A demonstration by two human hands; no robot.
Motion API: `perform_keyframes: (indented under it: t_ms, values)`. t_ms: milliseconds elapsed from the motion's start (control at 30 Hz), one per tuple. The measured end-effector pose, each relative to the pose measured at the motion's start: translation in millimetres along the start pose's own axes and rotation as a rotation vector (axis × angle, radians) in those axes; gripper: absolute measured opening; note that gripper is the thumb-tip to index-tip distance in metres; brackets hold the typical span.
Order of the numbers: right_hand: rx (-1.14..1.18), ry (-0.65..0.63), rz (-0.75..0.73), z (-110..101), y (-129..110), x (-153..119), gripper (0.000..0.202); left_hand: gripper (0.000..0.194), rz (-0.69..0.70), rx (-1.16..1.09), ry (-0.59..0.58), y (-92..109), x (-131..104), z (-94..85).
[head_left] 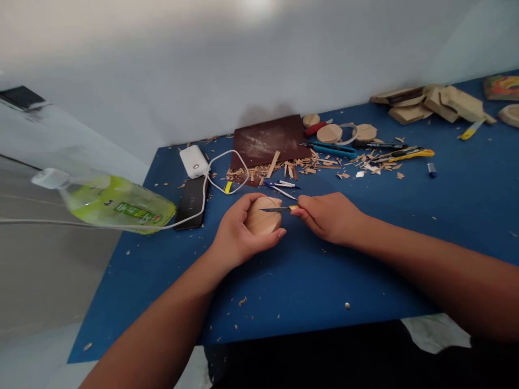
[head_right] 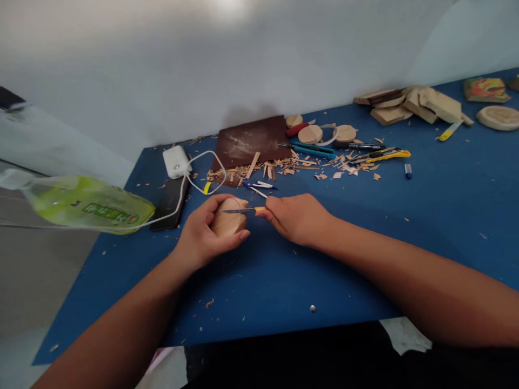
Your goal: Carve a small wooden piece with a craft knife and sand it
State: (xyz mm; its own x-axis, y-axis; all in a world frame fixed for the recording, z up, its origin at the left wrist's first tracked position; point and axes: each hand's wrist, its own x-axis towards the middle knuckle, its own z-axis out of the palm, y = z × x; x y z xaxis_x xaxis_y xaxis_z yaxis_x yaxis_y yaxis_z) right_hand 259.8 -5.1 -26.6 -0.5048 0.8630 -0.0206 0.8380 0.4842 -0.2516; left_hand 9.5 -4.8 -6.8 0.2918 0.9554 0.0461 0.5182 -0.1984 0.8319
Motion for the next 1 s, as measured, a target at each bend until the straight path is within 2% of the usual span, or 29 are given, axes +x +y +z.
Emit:
perform_keyframes:
  t_ms: [100,167,267,400,500,600,867,1000]
  values:
    - [-0.044,-0.002,0.038,-1.2,2.7,3.4,0.059,0.072,0.011,-0.004,-0.008,-1.7,-0.5,-1.8]
    - [-0.063,0.013,0.136,-2.2,10.0,5.5,0.057,0.072,0.024,-0.008,-0.009,0.8,-4.2,-4.3]
    - [-0.052,0.087,0.230,-5.0,22.1,5.5,0.057,0.072,0.045,-0.006,0.006,4.4,-8.5,-8.6]
    - [0.087,0.191,0.085,-6.8,18.1,-2.8,0.065,0.073,0.050,0.010,0.056,2.0,-5.4,-9.9]
    - [0.154,0.158,-0.056,-2.9,4.7,-9.0,0.068,0.074,0.057,-0.007,0.054,-1.0,-2.2,-6.1]
    - [0.183,0.118,-0.126,2.0,-3.7,-9.9,0.065,0.073,0.065,-0.043,0.019,-1.0,-2.5,-1.1]
    - [0.120,0.003,-0.091,-3.2,-7.7,-5.2,0.053,0.072,0.049,-0.135,-0.074,3.3,-9.0,3.3]
    - [0.079,-0.015,-0.037,-6.5,-4.6,-1.4,0.054,0.074,0.025,-0.146,-0.079,0.1,-7.5,1.2]
